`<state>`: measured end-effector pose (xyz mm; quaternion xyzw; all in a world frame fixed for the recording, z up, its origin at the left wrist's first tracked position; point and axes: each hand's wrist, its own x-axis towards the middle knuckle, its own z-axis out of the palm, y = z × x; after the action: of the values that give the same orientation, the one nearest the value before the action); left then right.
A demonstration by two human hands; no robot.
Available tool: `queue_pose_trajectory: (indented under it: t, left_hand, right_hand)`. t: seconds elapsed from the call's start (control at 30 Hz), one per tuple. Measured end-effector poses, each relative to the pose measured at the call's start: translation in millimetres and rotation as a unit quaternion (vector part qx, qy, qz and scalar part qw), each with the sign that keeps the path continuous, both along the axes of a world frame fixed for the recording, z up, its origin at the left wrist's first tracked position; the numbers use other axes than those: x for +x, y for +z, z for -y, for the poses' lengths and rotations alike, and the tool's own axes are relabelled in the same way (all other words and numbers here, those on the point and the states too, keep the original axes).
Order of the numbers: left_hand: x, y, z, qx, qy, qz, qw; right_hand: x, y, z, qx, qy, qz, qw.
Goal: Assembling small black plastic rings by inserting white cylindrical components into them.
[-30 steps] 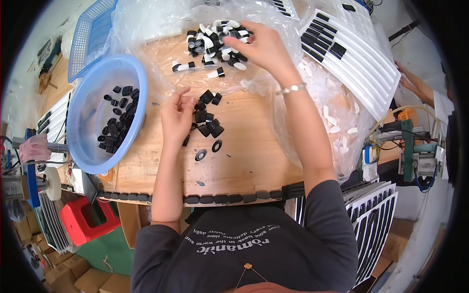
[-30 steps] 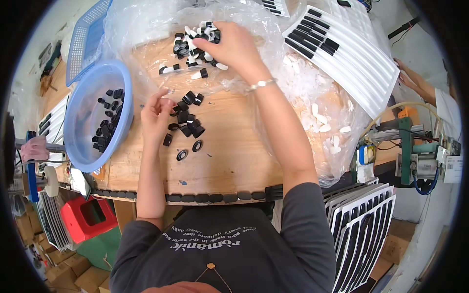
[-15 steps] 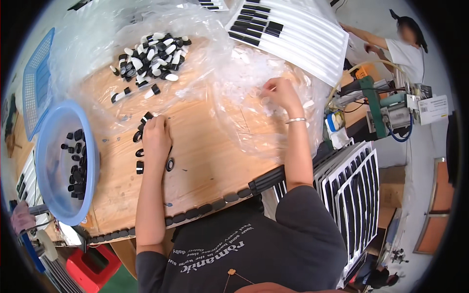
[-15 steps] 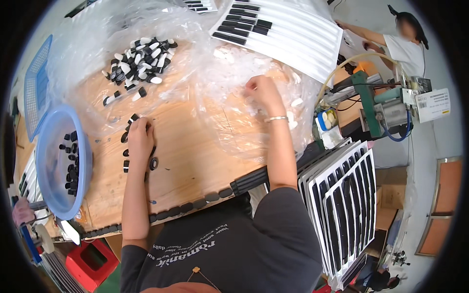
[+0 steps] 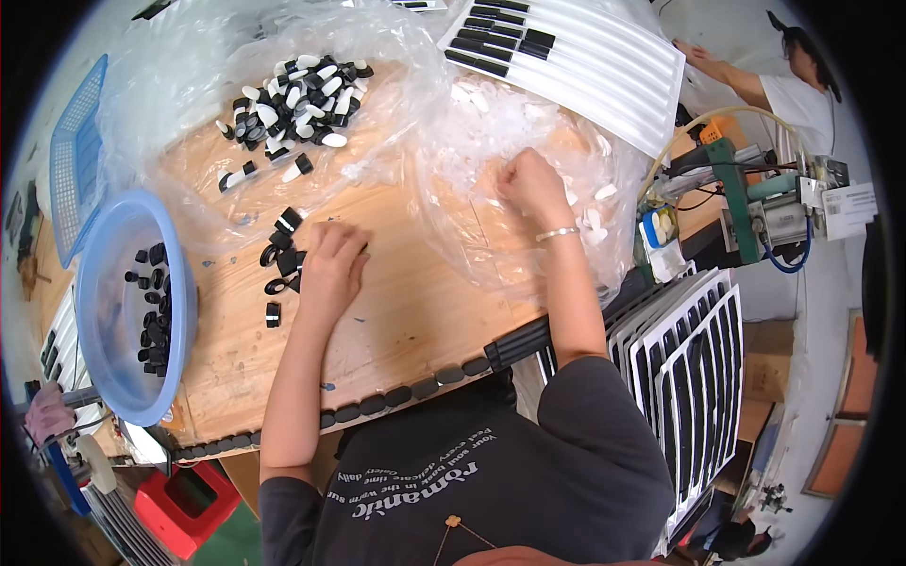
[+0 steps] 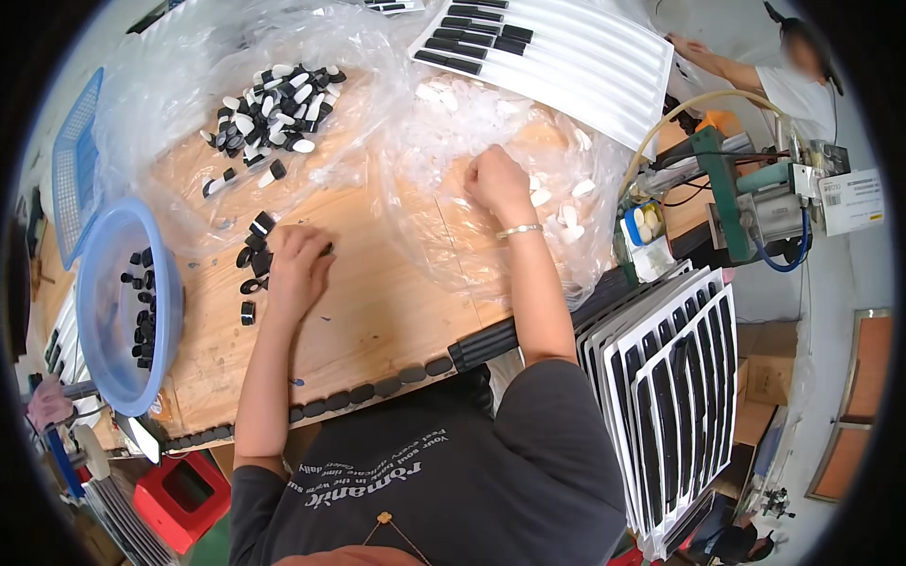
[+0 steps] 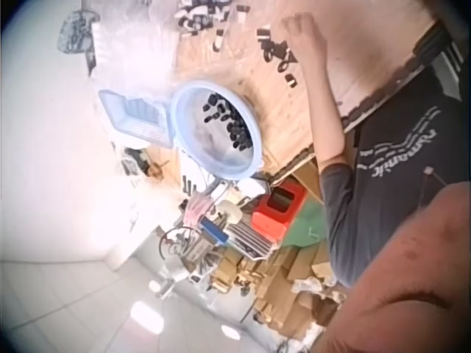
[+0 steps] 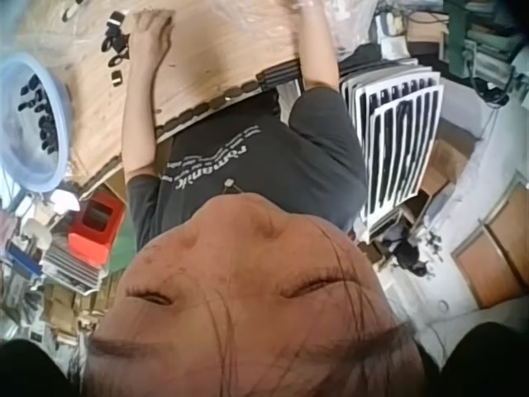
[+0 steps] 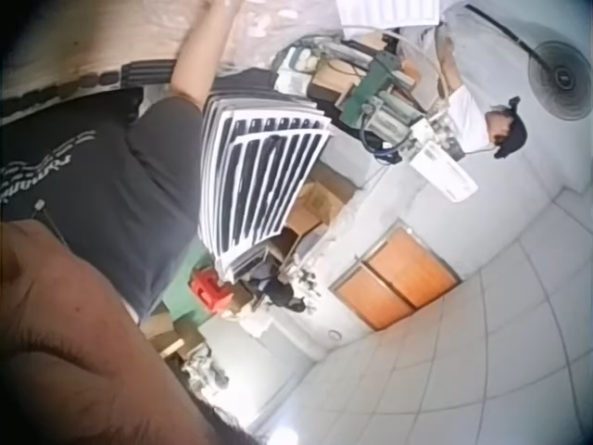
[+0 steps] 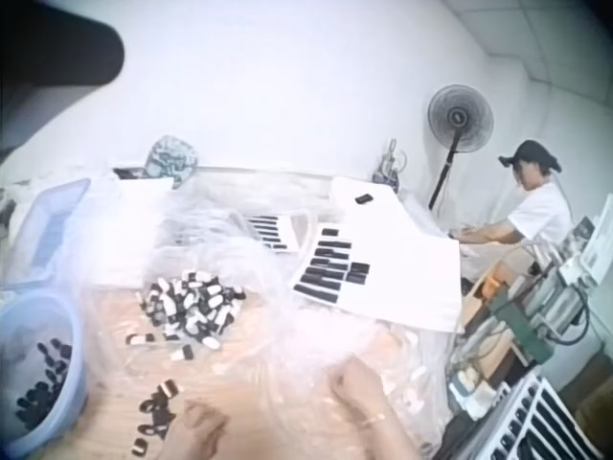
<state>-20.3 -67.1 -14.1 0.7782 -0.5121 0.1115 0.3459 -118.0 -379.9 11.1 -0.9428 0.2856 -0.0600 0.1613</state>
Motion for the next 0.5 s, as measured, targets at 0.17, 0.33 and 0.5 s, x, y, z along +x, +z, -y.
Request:
queue_pose_trajectory:
  t: [0.17,0.33,0.5]
  left_hand:
    - [0,-4,-2,0.016,0.087,-0.088,0.992]
    - [2,-11,-5,0.026,0.06,-0.106,0.992]
    - [0,-1,-12,0.011,0.082,-0.11,0.99]
  right_hand:
    - [-7,19,-19,0.065,0.224,0.099,0.967]
    - [-2,14,-29,0.062,0.238,0.118,0.962]
    - [15,19,-58,0.063,0.213,0.131,0.966]
